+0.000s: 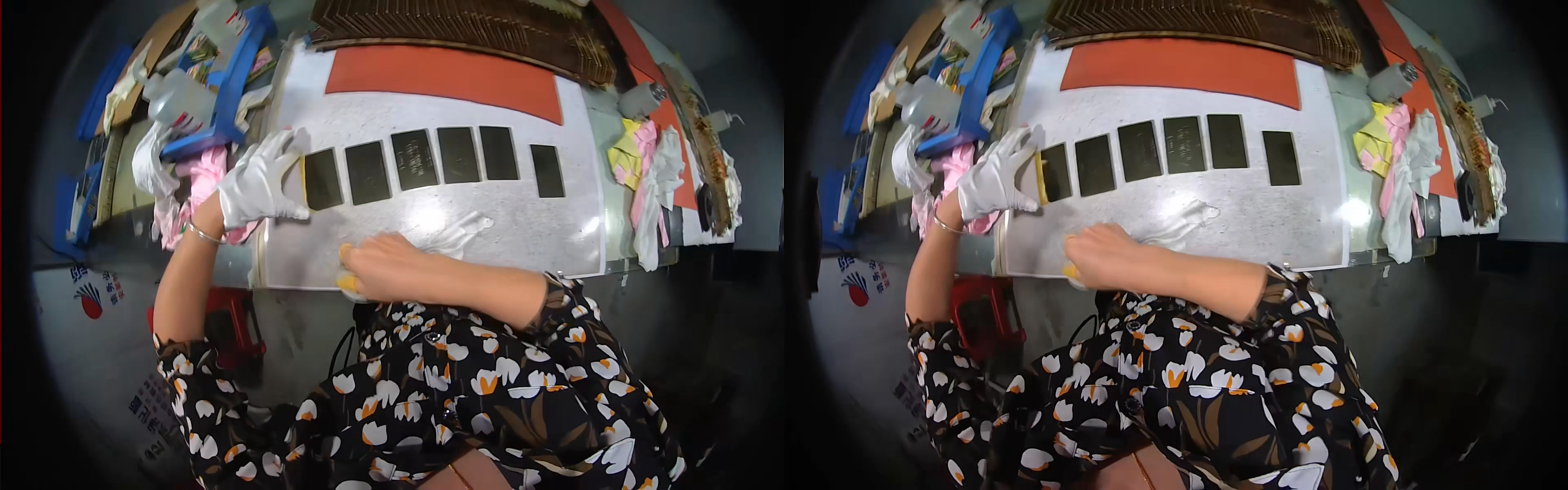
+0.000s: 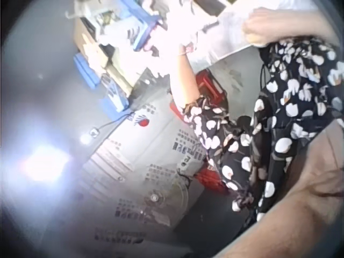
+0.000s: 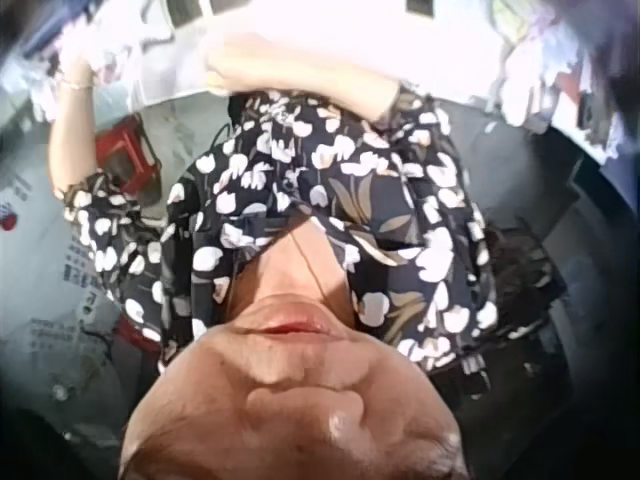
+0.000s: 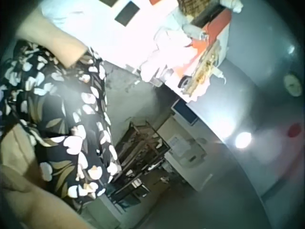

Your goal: The person cleans several small rectangular metal plates on a workbench. They apply liquid from a bottle onto a yellow sponge and wipe each plate individually, then place the cleaned plates into a stack. The process is repeated for multiple plates throughout the video.

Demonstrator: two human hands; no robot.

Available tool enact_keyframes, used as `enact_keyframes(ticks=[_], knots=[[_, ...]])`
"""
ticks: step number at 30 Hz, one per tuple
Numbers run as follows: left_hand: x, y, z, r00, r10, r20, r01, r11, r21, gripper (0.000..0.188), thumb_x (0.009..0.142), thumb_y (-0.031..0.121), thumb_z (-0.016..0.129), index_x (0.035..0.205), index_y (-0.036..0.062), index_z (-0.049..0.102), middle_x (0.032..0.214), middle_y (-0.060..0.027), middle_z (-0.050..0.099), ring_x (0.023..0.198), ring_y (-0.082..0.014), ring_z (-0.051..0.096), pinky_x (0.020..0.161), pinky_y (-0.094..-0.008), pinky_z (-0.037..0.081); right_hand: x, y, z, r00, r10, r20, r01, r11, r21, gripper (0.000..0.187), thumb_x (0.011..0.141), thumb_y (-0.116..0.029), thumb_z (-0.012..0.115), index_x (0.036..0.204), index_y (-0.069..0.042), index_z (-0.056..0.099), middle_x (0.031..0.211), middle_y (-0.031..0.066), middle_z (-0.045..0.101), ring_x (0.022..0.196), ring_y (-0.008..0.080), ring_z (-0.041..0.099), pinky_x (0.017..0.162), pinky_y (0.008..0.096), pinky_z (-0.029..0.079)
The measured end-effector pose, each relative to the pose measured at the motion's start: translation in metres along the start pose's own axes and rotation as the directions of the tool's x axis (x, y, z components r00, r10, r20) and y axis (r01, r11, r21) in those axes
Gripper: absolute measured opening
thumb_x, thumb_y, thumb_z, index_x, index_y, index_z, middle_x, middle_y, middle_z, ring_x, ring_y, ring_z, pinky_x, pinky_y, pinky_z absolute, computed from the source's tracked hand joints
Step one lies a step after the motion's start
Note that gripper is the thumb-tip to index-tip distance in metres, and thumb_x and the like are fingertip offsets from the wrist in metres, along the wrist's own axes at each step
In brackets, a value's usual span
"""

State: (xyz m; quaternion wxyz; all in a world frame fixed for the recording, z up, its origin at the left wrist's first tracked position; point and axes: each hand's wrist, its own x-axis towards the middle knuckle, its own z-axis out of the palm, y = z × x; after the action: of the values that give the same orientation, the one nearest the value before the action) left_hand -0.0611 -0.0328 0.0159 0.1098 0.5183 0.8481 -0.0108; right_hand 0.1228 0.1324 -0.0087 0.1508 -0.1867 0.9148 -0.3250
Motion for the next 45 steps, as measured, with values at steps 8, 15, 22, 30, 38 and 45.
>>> enact_keyframes(ticks=[8, 15, 22, 30, 38, 45], knots=[[0.142, 0.233, -0.009, 0.959, 0.05, -0.279, -0.127, 0.956, -0.263, 0.1, 0.049, 0.048, 0.08, 0.124, -0.0041, 0.041, 0.116, -0.0189, 0.051, 0.111, -0.0323, 0.048, 0.1, -0.0442, 0.033, -0.221, 0.08, -0.081, 0.79, 0.605, -0.099, -0.255, 0.47, 0.845, 0.026, 0.086, -0.024, 0.061, 0.073, -0.003, 0.054, 0.063, 0.0001, 0.051, 0.047, 0.0075, 0.047, 0.042, 0.0224, 0.038], [0.22, 0.286, -0.01, 1.0, 0.02, 0.021, -0.019, 1.0, -0.015, 0.087, 0.051, 0.054, 0.071, 0.114, -0.0033, 0.05, 0.113, -0.0177, 0.049, 0.112, -0.0304, 0.045, 0.102, -0.0426, 0.028, -0.314, 0.148, -0.06, 0.599, 0.725, -0.341, -0.041, 0.453, 0.891, 0.021, 0.089, -0.021, 0.058, 0.077, -0.004, 0.053, 0.059, -0.0018, 0.048, 0.044, 0.005, 0.044, 0.039, 0.0211, 0.036], [0.22, 0.301, -0.032, 0.941, -0.082, 0.328, 0.154, 0.968, -0.2, 0.075, 0.052, 0.038, 0.073, 0.11, -0.003, 0.049, 0.102, -0.0193, 0.053, 0.096, -0.0317, 0.054, 0.085, -0.0383, 0.045, -0.314, 0.171, -0.057, 0.619, 0.672, -0.407, 0.057, 0.478, 0.876, 0.02, 0.09, -0.02, 0.056, 0.078, -0.004, 0.052, 0.059, -0.0017, 0.049, 0.045, 0.0053, 0.045, 0.04, 0.0206, 0.037], [0.193, 0.327, -0.013, 0.988, 0.117, -0.104, -0.109, 0.99, 0.084, 0.049, 0.066, 0.028, 0.066, 0.103, 0.0005, 0.049, 0.098, -0.0197, 0.047, 0.091, -0.0334, 0.054, 0.072, -0.0432, 0.048, -0.32, 0.185, -0.046, 0.66, 0.632, -0.407, 0.115, 0.449, 0.886, 0.017, 0.09, -0.02, 0.057, 0.081, -0.005, 0.053, 0.062, -0.0044, 0.049, 0.049, 0.0033, 0.046, 0.043, 0.0184, 0.036], [0.216, 0.312, 0.027, 0.83, 0.147, -0.538, -0.411, 0.813, -0.412, 0.084, 0.057, 0.039, 0.075, 0.122, 0.0, 0.04, 0.124, -0.0231, 0.044, 0.11, -0.0381, 0.048, 0.094, -0.0403, 0.04, -0.319, 0.186, -0.048, 0.669, 0.6, -0.439, 0.103, 0.51, 0.854, 0.017, 0.089, -0.019, 0.056, 0.082, -0.004, 0.054, 0.063, -0.0029, 0.05, 0.049, 0.0044, 0.047, 0.044, 0.0193, 0.038], [0.179, 0.226, -0.002, 0.994, -0.075, -0.084, 0.082, 0.993, 0.082, 0.103, 0.046, 0.061, 0.077, 0.125, 0.0048, 0.042, 0.123, -0.0145, 0.044, 0.119, -0.0294, 0.04, 0.104, -0.052, 0.024, -0.324, 0.178, -0.059, 0.684, 0.606, -0.406, 0.038, 0.527, 0.849, 0.014, 0.089, -0.015, 0.055, 0.081, -0.003, 0.053, 0.064, -0.0013, 0.052, 0.047, 0.006, 0.048, 0.04, 0.0221, 0.04]])
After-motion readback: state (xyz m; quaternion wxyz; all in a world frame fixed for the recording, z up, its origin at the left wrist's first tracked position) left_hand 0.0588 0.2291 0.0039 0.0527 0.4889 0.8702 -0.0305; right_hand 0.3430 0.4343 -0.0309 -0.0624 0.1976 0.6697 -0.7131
